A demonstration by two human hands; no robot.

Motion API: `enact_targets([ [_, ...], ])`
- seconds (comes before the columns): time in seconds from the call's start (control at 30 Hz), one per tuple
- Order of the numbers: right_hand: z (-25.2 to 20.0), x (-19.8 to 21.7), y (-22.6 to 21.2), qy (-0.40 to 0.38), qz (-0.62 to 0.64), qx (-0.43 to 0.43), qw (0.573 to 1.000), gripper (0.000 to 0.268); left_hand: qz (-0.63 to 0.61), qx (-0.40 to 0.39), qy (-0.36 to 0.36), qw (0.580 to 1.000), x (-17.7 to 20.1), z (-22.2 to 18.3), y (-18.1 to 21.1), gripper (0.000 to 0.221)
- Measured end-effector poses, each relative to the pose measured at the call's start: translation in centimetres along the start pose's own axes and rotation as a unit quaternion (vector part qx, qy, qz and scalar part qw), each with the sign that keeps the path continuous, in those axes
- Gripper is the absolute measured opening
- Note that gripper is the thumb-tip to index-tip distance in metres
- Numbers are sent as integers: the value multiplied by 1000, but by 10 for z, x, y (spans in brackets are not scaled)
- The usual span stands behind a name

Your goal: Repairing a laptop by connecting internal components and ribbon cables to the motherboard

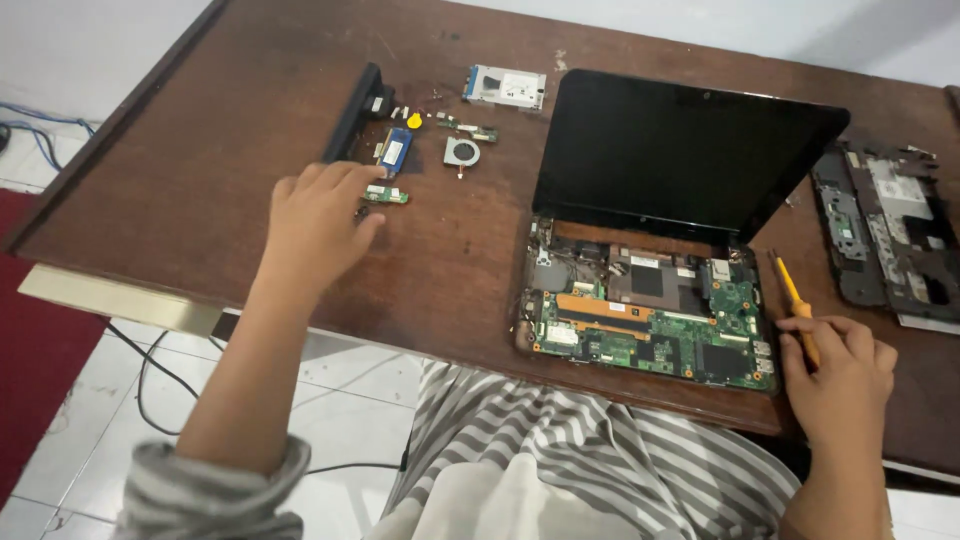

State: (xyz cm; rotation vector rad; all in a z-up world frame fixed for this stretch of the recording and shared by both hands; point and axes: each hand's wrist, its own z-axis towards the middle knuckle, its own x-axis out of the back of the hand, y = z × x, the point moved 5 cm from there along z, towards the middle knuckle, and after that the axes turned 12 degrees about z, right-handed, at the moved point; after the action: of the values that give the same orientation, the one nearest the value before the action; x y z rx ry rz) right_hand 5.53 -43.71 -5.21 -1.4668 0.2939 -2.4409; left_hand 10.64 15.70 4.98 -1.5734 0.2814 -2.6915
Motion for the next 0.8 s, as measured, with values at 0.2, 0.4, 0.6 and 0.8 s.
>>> enact_targets([
  [0.2, 0, -1, 1, 5, -13, 5, 1000, 22, 165, -113, -8, 980, -66, 40, -8, 50],
  [0.4, 1, 2, -3, -19, -4, -26, 999, 23, 192, -155, 160, 956, -92, 45, -9, 34],
  [0.6, 2, 4, -7, -11, 14, -16, 1000, 23, 173, -142, 106, 969, -121, 54, -9, 24],
  [0.8, 2, 12, -22, -23, 38, -31, 999, 21, 107, -150, -99, 978, -90, 50, 37, 15],
])
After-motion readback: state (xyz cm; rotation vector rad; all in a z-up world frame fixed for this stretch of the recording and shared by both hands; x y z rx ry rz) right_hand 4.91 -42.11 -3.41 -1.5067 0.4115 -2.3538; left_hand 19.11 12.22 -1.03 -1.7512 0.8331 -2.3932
